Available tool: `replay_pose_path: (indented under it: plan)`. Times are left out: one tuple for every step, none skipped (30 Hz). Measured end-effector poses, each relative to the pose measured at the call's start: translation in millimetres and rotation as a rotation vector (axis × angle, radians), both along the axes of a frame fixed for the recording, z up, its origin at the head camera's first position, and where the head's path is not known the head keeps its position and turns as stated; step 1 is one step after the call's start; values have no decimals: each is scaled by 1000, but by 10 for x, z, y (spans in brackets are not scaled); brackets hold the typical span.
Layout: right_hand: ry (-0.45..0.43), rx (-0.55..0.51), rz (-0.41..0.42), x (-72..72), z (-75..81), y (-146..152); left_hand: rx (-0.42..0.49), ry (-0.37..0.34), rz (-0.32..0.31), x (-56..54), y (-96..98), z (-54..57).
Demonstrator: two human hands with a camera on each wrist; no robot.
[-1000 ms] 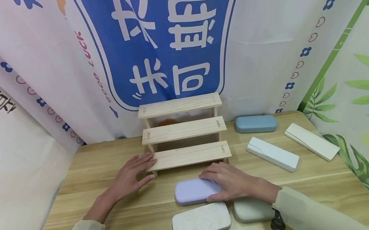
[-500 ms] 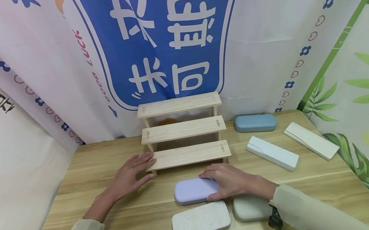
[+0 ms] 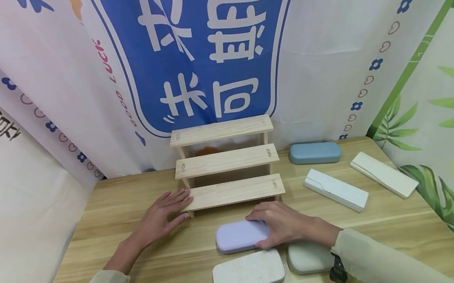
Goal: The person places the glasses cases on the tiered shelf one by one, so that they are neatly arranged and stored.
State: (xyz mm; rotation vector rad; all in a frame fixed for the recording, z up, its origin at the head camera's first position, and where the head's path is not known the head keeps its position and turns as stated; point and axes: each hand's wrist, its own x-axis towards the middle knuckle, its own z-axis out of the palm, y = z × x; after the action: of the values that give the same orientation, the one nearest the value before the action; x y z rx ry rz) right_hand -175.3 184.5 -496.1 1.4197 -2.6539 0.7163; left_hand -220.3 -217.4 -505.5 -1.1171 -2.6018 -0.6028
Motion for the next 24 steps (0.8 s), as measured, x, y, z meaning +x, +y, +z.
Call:
replay_pose_path:
  plan:
    - [1,-1,-3,-1,3,2,6,3,1,-2,-2,-7]
    - [1,-2,-6,-1,8,5,13,7,2,-4,-3,-13]
    - [1,-4,-9,-1,12,9,19,9,1,-6,-5,-18]
    - [1,-4,-13,-1,17,13,20,11,1,-7,-8,-23]
    - [0,-6,-15,-1,22,18,23,15,0,-8,-11,-26]
    - [-2,-8,-17,-1,29,22,25,18,-3,-11,-12,-29]
    - [-4,-8,-19,-2,35,24,24,25,-5,-13,-12,-31]
    - [-4,-9,-20,-2,41,26,25,29,-9,-16,-11,-33]
    - [-5,-12,-21,-3,48,28,24,33,-11,-18,-11,-35]
    - [-8,-18,-22,-5,60,27,24,37,-13,-20,-9,-37]
    - [-9,-26,-20,-10,71,24,25,39,-14,-22,-8,-38]
    - [-9,-32,-20,-16,83,21,27,38,-13,-22,-5,-37]
    - [-7,-38,-18,-26,90,20,27,39,-11,-22,-3,-38]
    - [-6,-46,-18,-33,105,18,32,36,-10,-23,-1,-41]
    - [-4,-54,-17,-42,121,16,35,38,-7,-23,3,-44]
    - [0,-62,-17,-53,134,15,43,38,-7,-24,7,-47]
    - [7,-67,-17,-65,146,15,50,37,-5,-24,11,-49]
    - [15,-71,-19,-77,157,17,60,37,-4,-25,16,-53]
    - [22,-79,-19,-89,171,19,70,38,-3,-27,22,-57]
    - [29,-86,-20,-99,188,20,82,39,-4,-29,27,-61]
    - [38,-95,-18,-112,199,22,91,42,-3,-31,33,-65]
    - [46,-104,-16,-126,209,23,101,44,-3,-33,37,-68]
    - [55,-113,-13,-140,221,23,109,48,-2,-34,41,-72]
    - [61,-123,-10,-152,234,21,116,54,-2,-35,44,-76]
